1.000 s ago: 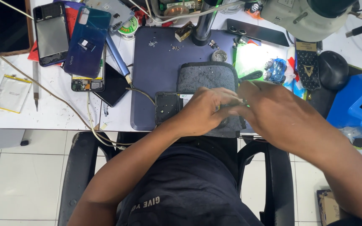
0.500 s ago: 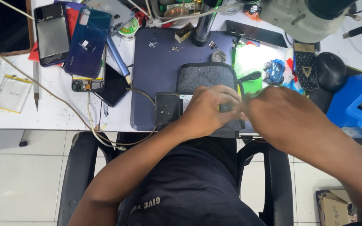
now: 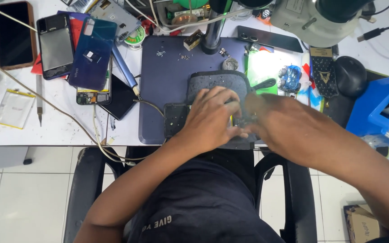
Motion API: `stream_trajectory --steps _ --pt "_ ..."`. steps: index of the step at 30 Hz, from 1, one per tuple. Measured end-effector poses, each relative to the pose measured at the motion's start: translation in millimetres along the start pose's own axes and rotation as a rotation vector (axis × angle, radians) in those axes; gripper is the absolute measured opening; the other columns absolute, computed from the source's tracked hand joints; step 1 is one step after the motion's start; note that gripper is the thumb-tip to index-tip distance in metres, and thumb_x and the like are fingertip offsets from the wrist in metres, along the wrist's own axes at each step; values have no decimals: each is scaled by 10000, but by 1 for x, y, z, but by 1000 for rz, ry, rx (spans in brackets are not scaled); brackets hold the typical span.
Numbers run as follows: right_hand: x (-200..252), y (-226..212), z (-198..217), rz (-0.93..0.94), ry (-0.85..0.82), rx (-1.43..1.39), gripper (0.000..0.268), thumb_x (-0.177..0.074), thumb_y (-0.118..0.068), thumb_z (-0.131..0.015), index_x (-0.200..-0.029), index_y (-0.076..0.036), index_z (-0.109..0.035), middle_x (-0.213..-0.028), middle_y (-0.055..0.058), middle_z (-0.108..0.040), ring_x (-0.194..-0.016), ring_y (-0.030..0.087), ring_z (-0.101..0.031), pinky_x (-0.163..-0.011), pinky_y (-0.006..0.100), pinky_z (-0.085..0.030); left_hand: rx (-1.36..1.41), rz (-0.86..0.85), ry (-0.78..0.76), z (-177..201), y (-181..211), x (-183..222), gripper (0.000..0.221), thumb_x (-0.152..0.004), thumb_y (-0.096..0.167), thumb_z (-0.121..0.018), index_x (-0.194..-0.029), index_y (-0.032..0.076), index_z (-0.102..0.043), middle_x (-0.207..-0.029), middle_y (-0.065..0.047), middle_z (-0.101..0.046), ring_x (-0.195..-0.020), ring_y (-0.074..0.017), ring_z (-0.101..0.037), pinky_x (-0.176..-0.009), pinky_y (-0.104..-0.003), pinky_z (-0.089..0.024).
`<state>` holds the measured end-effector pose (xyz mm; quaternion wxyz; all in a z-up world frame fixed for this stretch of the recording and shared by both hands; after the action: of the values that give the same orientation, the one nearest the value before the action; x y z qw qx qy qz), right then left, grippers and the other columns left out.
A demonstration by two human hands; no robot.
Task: Disassembling a mobile phone by unscrewing internal components and using a prying tool to separate parts.
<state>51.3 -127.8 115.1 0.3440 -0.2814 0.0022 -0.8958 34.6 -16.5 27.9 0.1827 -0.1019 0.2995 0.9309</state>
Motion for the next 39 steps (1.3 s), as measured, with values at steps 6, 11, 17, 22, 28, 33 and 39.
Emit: stream_trajectory --steps 6,11,17,22,28,33,39 --pt "6 12 5 38 100 -22 126 -1024 -248 -588 -1030 -161 -497 -917 44 -555 -803 261 -581 -668 422 -444 -1 -65 37 -4 -1 1 154 -835 337 -827 -799 221 -733 -1109 26 -630 -1099 -253 -553 -873 -458 -355" --pt "13 30 0 123 217 -90 170 -1047 -203 -489 -984 -167 -643 -844 23 -673 -734 233 -634 -689 402 -471 -24 -31 -53 -11 -2 -5 137 -878 329 -782 -804 221 -741 -1114 27 -612 -1072 -250 -530 -847 -434 -331" --pt "43 57 7 142 695 -401 109 -1006 -95 -685 -1062 -2 -685 -885 91 -733 -679 167 -692 -636 253 -496 -35 -104 -7 -20 -4 -1 201 -921 226 -734 -739 169 -670 -1062 -24 -585 -1024 -258 -520 -813 -427 -314" --pt "42 90 -20 54 745 -659 107 -1087 -1 -618 -1112 103 -628 -845 212 -710 -628 221 -648 -606 290 -481 -114 -202 28 -17 5 1 242 -891 111 -768 -752 131 -572 -970 -43 -537 -983 -236 -513 -799 -402 -362" --pt "49 94 -32 -45 772 -693 95 -1120 -3 -621 -1108 81 -665 -794 175 -682 -686 195 -625 -663 255 -448 -192 -227 152 18 -5 -11 146 -902 186 -739 -924 150 -599 -1002 -72 -561 -1007 -294 -548 -777 -462 -417" --pt "53 94 -32 -67 789 -670 105 -1094 -57 -638 -1077 37 -682 -715 129 -653 -411 104 -303 -419 237 -224 -515 244 67 78 -98 -21 128 -866 105 -790 -938 10 -744 -1286 -151 -609 -1283 -361 -513 -1023 -569 -474" --pt "45 104 -38 -61 737 -695 97 -1057 -45 -663 -1061 51 -678 -732 145 -658 -694 192 -620 -710 301 -505 -637 208 167 77 -173 -24 109 -849 170 -828 -916 88 -808 -1144 -109 -556 -1086 -348 -504 -872 -546 -417"
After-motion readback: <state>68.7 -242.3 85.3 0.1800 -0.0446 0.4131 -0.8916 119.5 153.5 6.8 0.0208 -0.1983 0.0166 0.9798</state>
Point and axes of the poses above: each hand's wrist, its own x-axis away from the middle knuckle, its own z-axis out of the back of the hand, y = z × x, the point moved 6 cm from there along -x, towards the middle knuckle
